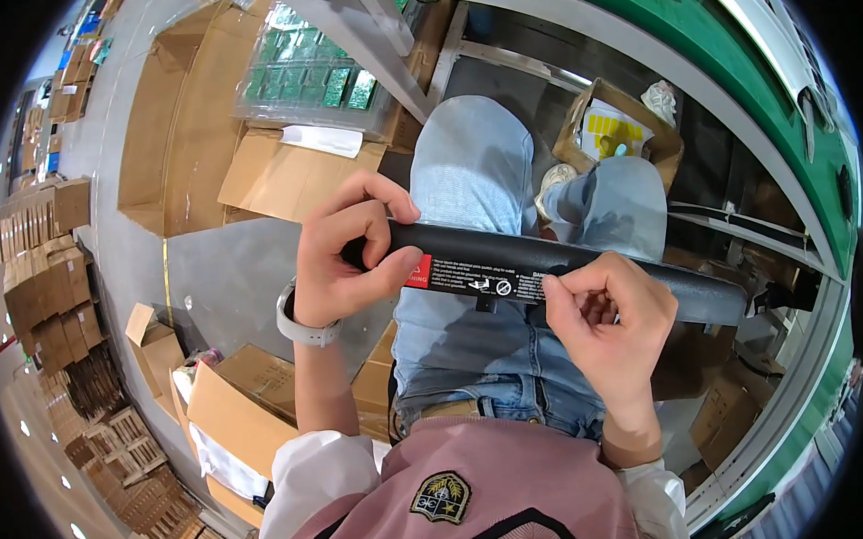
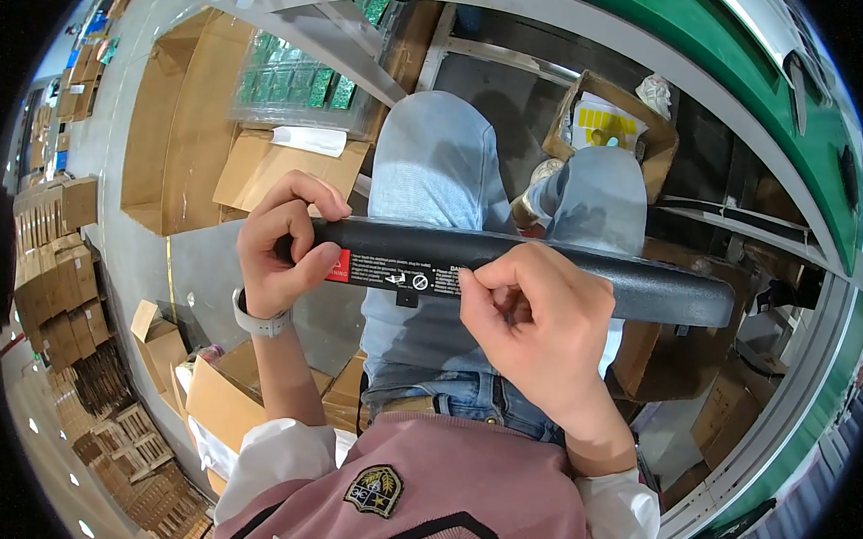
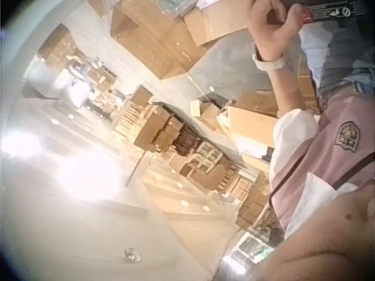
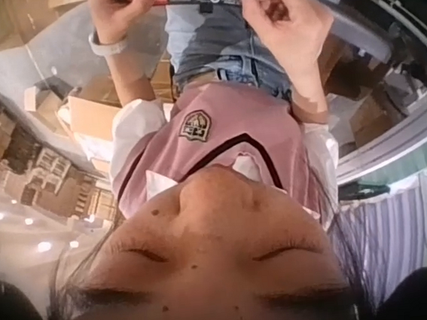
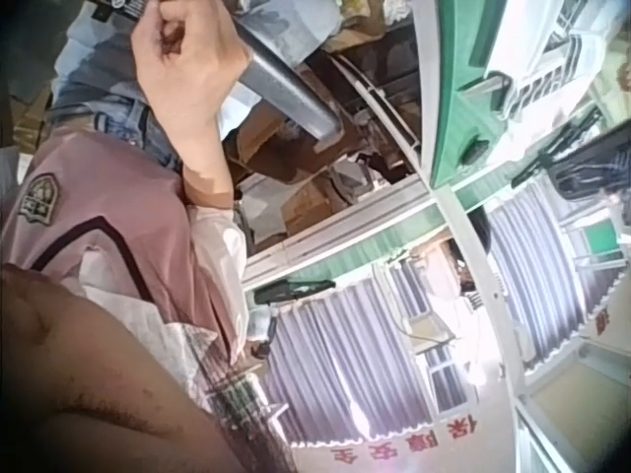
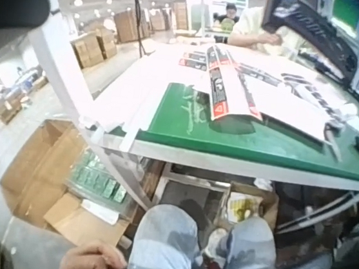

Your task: Apply adhesive labels to plastic components on a factory assembly line.

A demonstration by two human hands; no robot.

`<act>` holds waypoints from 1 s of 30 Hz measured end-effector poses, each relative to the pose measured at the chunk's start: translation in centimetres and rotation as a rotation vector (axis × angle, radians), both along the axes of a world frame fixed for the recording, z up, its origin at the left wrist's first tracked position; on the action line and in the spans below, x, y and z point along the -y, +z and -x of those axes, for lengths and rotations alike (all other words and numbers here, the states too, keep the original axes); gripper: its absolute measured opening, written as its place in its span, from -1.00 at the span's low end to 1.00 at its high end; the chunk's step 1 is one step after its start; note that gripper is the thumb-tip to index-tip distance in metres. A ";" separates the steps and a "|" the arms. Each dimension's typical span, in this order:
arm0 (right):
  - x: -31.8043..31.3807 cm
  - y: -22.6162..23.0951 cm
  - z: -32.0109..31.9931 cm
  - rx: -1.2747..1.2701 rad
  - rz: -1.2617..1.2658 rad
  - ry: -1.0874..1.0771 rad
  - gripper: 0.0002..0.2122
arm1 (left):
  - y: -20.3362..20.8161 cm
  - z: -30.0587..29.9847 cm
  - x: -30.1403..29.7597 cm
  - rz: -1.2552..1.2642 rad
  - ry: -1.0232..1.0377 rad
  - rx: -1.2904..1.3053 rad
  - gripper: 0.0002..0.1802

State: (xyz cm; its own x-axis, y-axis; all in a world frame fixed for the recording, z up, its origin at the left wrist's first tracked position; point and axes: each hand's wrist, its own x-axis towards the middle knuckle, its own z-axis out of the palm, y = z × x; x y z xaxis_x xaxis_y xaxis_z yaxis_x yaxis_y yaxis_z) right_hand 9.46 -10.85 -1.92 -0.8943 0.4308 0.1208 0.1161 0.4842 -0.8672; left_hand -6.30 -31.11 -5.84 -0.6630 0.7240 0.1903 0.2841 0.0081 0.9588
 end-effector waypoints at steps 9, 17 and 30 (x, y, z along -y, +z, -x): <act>0.1 -0.3 -0.1 0.017 -0.032 0.033 -0.80 | -0.3 -0.1 0.3 -0.008 0.003 0.013 -0.58; 0.0 0.0 0.2 0.007 -0.043 0.051 -0.80 | -0.1 0.1 0.4 -0.005 0.008 0.009 -0.58; -2.2 3.7 0.3 0.670 -0.645 0.078 -0.56 | 0.1 -0.1 0.1 -0.005 0.035 -0.003 -0.58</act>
State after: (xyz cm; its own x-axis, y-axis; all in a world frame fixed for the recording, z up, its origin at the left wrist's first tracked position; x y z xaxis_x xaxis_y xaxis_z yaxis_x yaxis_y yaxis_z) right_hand 9.14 -8.64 1.82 -0.8876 0.3955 -0.2359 0.4415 0.8766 -0.1915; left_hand -6.20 -31.16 -5.74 -0.6877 0.6991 0.1957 0.2863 0.0135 0.9580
